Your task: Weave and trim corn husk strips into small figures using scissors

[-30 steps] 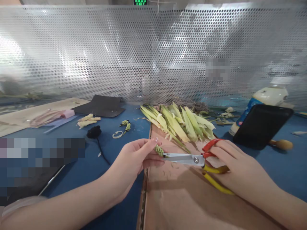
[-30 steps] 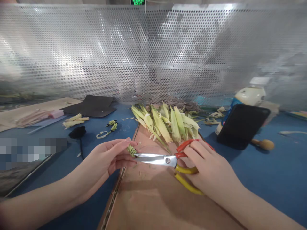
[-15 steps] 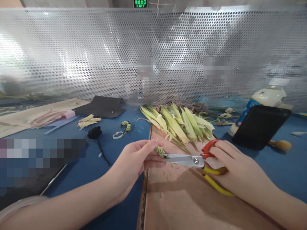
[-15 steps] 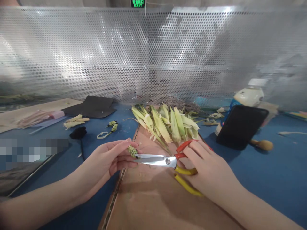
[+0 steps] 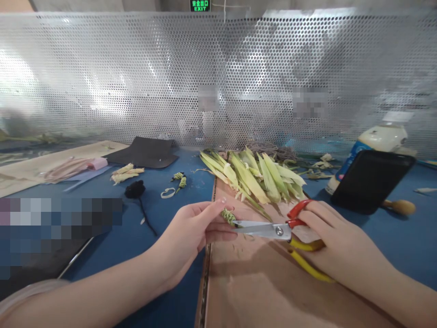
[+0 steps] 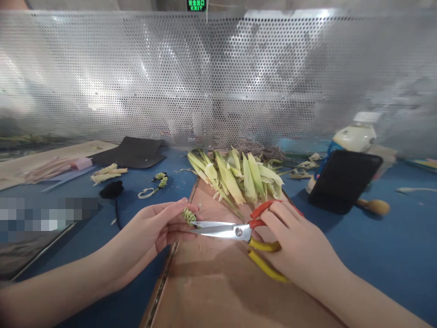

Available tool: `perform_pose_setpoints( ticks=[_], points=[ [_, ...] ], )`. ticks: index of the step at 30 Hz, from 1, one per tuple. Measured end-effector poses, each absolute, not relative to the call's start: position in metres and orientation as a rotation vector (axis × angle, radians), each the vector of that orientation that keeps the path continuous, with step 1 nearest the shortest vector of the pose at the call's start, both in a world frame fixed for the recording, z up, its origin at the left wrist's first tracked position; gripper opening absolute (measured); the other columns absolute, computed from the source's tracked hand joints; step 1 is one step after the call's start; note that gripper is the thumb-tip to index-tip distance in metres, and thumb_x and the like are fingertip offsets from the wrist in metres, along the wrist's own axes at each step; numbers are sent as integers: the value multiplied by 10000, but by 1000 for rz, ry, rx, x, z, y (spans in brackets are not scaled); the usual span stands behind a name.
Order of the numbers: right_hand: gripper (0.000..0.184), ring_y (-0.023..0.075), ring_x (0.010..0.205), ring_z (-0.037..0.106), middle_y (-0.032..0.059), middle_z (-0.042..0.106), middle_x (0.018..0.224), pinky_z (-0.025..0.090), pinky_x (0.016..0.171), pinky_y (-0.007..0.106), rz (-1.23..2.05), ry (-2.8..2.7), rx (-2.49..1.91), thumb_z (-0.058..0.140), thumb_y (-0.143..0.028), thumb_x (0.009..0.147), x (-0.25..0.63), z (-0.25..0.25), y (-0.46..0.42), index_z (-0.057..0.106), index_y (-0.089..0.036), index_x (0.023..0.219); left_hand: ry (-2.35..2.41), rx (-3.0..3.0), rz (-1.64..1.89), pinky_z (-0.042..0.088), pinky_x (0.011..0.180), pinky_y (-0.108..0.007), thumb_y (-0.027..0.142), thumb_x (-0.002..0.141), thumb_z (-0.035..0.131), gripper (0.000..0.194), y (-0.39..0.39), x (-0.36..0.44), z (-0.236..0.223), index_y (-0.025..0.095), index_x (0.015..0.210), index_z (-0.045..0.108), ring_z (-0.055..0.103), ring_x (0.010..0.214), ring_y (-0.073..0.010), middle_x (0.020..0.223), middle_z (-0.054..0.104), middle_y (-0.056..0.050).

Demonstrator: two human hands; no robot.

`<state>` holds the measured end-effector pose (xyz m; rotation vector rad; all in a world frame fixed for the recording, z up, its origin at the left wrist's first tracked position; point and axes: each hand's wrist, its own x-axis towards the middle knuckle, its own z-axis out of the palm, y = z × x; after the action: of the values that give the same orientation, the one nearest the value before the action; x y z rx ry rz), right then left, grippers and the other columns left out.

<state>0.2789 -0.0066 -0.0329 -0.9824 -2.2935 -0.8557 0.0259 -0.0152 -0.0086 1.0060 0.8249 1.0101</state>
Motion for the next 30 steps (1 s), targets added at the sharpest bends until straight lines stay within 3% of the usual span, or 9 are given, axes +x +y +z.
perform_pose_setpoints(
  ticks=[30],
  points=[
    [133,207,813,526,71,539,835,479,727,360,-805,-2310,-965,474,-279,833,282,-36,-6,519,-155,855,835,959,956,532,702,-219,344,801,592,242,-12,26,-11,116,823,670,658,743,-144,837,716,-93]
  ],
)
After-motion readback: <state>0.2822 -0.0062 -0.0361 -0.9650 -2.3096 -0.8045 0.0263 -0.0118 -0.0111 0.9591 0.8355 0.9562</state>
